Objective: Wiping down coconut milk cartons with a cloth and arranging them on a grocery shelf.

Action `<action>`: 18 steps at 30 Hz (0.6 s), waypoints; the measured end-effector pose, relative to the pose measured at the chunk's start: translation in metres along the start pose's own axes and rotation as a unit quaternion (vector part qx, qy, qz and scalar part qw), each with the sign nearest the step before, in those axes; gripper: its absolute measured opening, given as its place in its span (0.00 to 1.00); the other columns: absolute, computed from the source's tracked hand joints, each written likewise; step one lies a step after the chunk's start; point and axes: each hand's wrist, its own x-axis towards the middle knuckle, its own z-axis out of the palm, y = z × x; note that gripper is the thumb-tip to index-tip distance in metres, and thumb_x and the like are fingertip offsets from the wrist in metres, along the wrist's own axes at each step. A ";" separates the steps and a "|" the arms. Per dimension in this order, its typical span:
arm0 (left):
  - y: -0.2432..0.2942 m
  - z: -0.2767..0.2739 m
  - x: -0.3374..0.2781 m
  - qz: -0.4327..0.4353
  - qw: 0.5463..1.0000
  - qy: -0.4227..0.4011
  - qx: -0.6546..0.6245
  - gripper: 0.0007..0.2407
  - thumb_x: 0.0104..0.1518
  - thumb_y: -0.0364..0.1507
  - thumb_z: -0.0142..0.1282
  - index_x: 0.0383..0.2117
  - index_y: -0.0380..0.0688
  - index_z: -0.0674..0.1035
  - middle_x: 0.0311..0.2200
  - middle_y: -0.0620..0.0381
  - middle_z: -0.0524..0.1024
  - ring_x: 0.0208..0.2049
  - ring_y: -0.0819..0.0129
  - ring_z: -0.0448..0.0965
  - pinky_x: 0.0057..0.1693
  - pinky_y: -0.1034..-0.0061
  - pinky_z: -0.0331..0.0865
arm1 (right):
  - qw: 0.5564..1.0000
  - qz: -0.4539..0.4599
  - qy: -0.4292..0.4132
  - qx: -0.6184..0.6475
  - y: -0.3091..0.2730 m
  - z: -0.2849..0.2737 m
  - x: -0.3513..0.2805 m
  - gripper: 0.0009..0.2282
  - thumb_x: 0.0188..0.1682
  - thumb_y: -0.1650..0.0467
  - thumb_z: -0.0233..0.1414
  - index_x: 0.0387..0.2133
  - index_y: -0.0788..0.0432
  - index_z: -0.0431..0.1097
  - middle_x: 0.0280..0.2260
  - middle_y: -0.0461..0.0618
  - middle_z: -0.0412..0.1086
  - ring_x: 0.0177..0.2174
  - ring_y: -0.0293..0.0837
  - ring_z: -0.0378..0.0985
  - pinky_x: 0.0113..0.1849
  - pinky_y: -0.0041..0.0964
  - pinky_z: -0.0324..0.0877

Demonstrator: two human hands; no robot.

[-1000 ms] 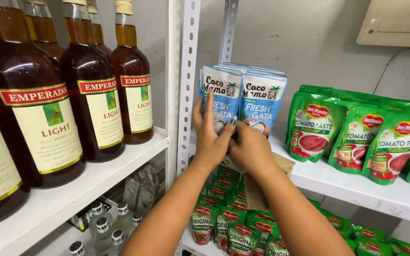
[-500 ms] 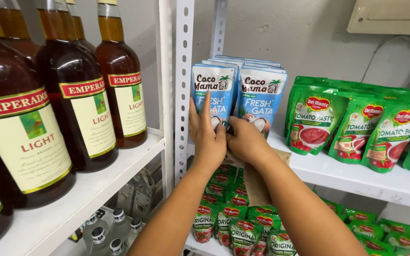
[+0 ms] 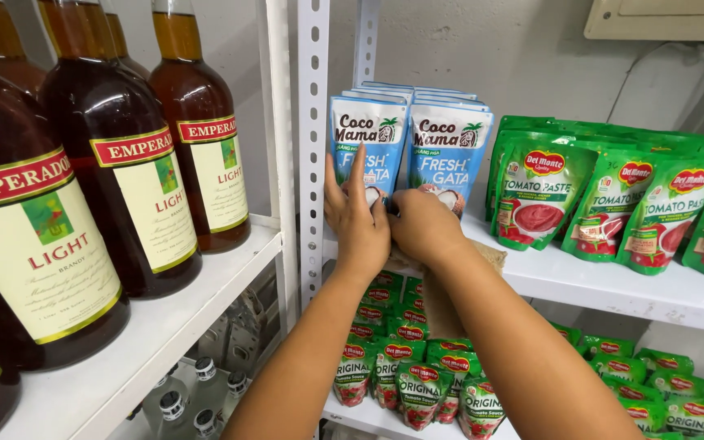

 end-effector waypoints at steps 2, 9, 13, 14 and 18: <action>-0.002 -0.001 0.000 0.005 1.000 0.002 0.007 0.34 0.61 0.19 0.54 0.72 0.66 0.56 0.74 0.41 0.36 0.71 0.29 0.40 0.68 0.39 0.43 | 0.999 0.015 0.002 -0.030 -0.003 0.002 -0.003 0.12 0.51 0.65 0.50 0.40 0.56 0.79 0.33 0.59 0.78 0.42 0.64 0.82 0.43 0.59 0.76; -0.013 -0.005 -0.010 0.040 0.999 0.008 -0.002 0.29 0.64 0.20 0.52 0.71 0.63 0.60 0.75 0.42 0.36 0.73 0.34 0.41 0.69 0.44 0.45 | 0.999 0.020 0.000 -0.050 -0.029 -0.018 -0.040 0.13 0.51 0.64 0.50 0.44 0.51 0.79 0.36 0.58 0.79 0.43 0.66 0.81 0.44 0.61 0.76; -0.014 -0.012 -0.024 0.131 0.991 0.013 0.022 0.29 0.62 0.15 0.48 0.72 0.48 0.59 0.73 0.32 0.38 0.74 0.32 0.39 0.72 0.46 0.46 | 0.998 0.021 -0.007 -0.057 -0.042 -0.024 -0.049 0.14 0.52 0.65 0.49 0.48 0.52 0.78 0.40 0.60 0.78 0.46 0.67 0.79 0.48 0.62 0.73; -0.010 -0.017 -0.030 0.145 0.989 0.002 0.013 0.29 0.61 0.12 0.46 0.71 0.44 0.59 0.73 0.30 0.39 0.74 0.32 0.38 0.73 0.47 0.46 | 0.998 0.019 -0.013 -0.057 -0.046 -0.025 -0.052 0.15 0.53 0.65 0.49 0.49 0.53 0.77 0.43 0.61 0.78 0.48 0.68 0.78 0.49 0.62 0.72; -0.006 -0.033 -0.053 0.166 0.985 0.007 0.042 0.25 0.62 0.12 0.44 0.68 0.37 0.64 0.72 0.33 0.46 0.73 0.35 0.45 0.73 0.50 0.50 | 0.997 0.023 -0.018 -0.070 -0.043 -0.017 -0.045 0.14 0.54 0.64 0.48 0.51 0.45 0.76 0.44 0.57 0.78 0.49 0.66 0.77 0.51 0.63 0.72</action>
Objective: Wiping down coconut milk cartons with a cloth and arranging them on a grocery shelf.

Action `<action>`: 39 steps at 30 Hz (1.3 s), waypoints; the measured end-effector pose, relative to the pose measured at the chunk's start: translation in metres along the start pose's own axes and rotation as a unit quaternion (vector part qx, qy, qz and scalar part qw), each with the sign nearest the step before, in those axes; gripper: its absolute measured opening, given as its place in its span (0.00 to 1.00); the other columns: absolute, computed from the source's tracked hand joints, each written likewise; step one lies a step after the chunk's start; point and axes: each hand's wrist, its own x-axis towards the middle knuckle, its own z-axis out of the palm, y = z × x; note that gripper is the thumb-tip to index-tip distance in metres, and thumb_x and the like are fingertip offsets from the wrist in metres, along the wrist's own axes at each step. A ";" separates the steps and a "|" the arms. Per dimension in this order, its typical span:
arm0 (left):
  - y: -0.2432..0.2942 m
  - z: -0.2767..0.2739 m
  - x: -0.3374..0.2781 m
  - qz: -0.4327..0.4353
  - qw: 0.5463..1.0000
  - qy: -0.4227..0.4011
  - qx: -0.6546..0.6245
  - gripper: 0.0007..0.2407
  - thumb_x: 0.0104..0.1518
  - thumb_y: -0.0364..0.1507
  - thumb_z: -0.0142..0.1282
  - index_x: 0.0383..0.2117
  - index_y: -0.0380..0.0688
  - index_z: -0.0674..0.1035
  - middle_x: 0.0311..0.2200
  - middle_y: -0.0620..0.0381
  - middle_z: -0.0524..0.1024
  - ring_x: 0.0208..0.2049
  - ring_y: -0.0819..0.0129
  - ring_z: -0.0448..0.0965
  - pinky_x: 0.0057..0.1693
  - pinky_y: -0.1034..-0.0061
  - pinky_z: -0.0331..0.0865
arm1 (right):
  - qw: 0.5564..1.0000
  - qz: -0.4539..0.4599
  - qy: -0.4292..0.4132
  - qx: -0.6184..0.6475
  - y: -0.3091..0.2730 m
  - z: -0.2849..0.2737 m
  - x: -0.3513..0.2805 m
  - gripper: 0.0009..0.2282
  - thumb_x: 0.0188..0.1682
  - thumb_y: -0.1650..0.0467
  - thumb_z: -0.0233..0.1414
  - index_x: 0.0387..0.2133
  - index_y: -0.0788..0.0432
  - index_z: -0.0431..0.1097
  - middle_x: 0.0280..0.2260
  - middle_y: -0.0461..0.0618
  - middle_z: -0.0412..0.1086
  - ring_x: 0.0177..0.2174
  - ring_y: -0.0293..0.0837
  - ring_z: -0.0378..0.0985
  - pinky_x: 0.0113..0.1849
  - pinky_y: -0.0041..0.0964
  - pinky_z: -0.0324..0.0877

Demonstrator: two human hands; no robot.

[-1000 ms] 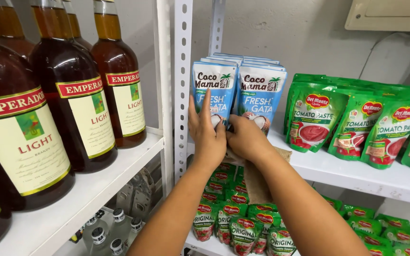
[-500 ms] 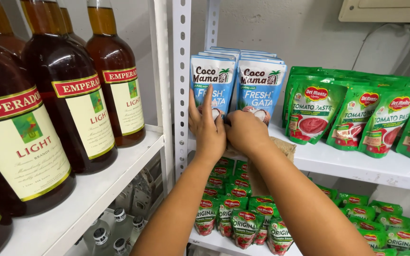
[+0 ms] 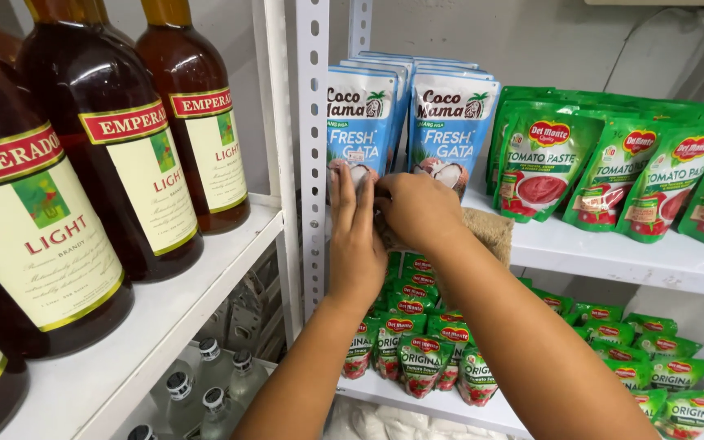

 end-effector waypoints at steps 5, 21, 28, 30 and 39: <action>-0.006 0.000 -0.018 0.021 1.000 -0.010 0.010 0.27 0.57 0.12 0.47 0.67 0.35 0.64 0.72 0.33 0.47 0.73 0.32 0.45 0.72 0.47 0.51 | 0.996 -0.018 0.073 -0.058 0.012 0.020 0.011 0.13 0.52 0.63 0.49 0.46 0.44 0.78 0.36 0.58 0.79 0.41 0.67 0.81 0.41 0.62 0.77; 0.002 -0.009 -0.024 0.017 0.999 -0.021 -0.046 0.25 0.60 0.12 0.50 0.67 0.34 0.66 0.72 0.35 0.48 0.73 0.32 0.46 0.73 0.46 0.53 | 0.990 0.014 0.141 -0.021 0.042 0.032 -0.070 0.11 0.49 0.66 0.55 0.43 0.52 0.76 0.33 0.60 0.78 0.37 0.70 0.80 0.38 0.64 0.75; -0.002 -0.019 -0.029 0.022 0.997 0.037 -0.065 0.24 0.60 0.13 0.55 0.64 0.36 0.70 0.69 0.40 0.57 0.72 0.40 0.56 0.73 0.50 0.57 | 0.979 -0.006 0.140 0.151 0.037 0.045 -0.082 0.20 0.45 0.67 0.59 0.53 0.48 0.72 0.28 0.56 0.77 0.38 0.66 0.80 0.39 0.63 0.72; 0.004 -0.025 -0.037 0.013 0.994 0.046 -0.100 0.23 0.60 0.13 0.54 0.64 0.36 0.70 0.69 0.41 0.58 0.71 0.40 0.57 0.72 0.51 0.58 | 0.972 0.010 0.134 0.195 0.041 0.054 -0.086 0.19 0.43 0.68 0.60 0.51 0.48 0.73 0.27 0.57 0.78 0.38 0.66 0.80 0.41 0.62 0.72; 0.066 0.044 -0.193 -0.084 0.922 -0.105 -0.363 0.16 0.57 0.32 0.60 0.48 0.36 0.79 0.42 0.47 0.75 0.44 0.47 0.79 0.54 0.59 0.73 | 0.660 0.081 0.460 0.588 0.084 0.169 -0.189 0.18 0.51 0.56 0.54 0.45 0.56 0.67 0.41 0.49 0.65 0.44 0.43 0.68 0.49 0.39 0.66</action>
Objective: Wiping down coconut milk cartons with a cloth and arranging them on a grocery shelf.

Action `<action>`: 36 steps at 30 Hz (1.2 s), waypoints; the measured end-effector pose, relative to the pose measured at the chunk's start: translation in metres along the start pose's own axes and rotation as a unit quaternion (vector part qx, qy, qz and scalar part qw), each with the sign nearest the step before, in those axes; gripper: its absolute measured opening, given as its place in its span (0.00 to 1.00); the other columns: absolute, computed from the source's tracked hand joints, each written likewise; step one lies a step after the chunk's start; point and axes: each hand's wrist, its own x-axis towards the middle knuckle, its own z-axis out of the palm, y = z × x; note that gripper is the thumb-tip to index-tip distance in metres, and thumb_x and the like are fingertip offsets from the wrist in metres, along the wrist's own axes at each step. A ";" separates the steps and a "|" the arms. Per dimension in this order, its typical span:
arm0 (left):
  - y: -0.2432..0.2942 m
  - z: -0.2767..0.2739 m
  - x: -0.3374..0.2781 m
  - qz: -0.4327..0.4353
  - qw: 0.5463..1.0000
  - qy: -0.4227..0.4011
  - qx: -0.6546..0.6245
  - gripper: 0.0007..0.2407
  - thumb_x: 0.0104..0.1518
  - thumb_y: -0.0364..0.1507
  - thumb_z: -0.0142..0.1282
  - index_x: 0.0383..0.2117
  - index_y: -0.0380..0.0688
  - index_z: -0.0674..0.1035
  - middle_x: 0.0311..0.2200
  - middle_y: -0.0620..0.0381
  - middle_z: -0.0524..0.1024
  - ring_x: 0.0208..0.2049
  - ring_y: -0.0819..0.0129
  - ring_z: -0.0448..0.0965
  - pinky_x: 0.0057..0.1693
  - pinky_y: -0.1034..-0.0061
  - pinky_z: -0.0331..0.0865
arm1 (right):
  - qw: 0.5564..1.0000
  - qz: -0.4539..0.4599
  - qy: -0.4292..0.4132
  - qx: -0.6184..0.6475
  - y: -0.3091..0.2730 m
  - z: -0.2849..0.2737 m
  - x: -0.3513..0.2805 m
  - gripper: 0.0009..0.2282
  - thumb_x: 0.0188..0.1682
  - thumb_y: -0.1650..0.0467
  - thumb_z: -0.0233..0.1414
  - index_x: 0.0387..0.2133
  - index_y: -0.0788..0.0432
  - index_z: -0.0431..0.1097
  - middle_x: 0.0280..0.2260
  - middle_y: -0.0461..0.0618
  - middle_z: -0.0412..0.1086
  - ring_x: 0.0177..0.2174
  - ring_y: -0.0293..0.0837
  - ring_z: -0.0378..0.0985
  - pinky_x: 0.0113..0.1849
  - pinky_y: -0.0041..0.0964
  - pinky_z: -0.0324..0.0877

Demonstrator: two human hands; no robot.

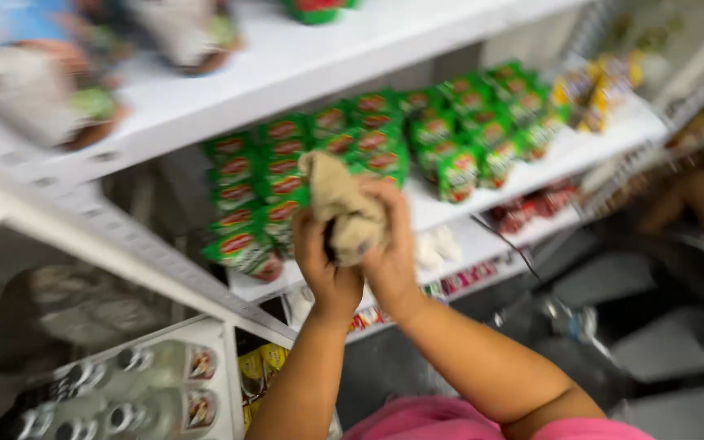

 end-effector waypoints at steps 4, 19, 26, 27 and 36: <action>-0.022 0.054 -0.116 -0.221 0.969 -0.103 -0.024 0.15 0.65 0.30 0.49 0.55 0.41 0.71 0.46 0.47 0.68 0.45 0.55 0.73 0.54 0.62 0.69 | 0.976 0.111 -0.112 -0.153 0.043 -0.106 -0.048 0.29 0.55 0.65 0.52 0.69 0.56 0.50 0.66 0.67 0.51 0.66 0.64 0.47 0.63 0.62 0.46; -0.096 0.151 -0.436 -0.236 0.466 -0.844 0.122 0.23 0.57 0.41 0.58 0.61 0.61 0.73 0.50 0.50 0.76 0.52 0.49 0.79 0.54 0.58 0.77 | 0.704 0.214 0.377 -0.562 0.139 -0.649 -0.169 0.25 0.59 0.74 0.46 0.71 0.61 0.48 0.62 0.79 0.52 0.64 0.74 0.52 0.65 0.65 0.47; -0.067 0.199 -0.463 -0.358 0.529 -0.764 0.096 0.23 0.56 0.36 0.56 0.60 0.52 0.70 0.49 0.46 0.76 0.48 0.47 0.77 0.54 0.63 0.71 | 0.685 0.356 0.262 -0.579 0.241 -0.760 -0.170 0.33 0.54 0.71 0.50 0.69 0.65 0.39 0.65 0.69 0.50 0.62 0.67 0.58 0.60 0.50 0.58; -0.064 0.207 -0.457 -0.361 0.528 -0.762 0.101 0.23 0.56 0.36 0.56 0.60 0.52 0.70 0.49 0.46 0.76 0.48 0.47 0.77 0.54 0.63 0.71 | 0.688 0.359 0.258 -0.576 0.251 -0.766 -0.165 0.33 0.54 0.71 0.50 0.69 0.65 0.39 0.65 0.69 0.50 0.62 0.67 0.58 0.60 0.50 0.58; -0.054 0.217 -0.425 -0.410 0.543 -0.719 0.143 0.23 0.55 0.35 0.59 0.59 0.53 0.73 0.47 0.47 0.78 0.42 0.49 0.80 0.49 0.64 0.74 | 0.538 0.501 0.018 -0.677 0.228 -0.739 -0.091 0.14 0.50 0.63 0.49 0.49 0.45 0.69 0.42 0.60 0.75 0.38 0.66 0.79 0.38 0.60 0.74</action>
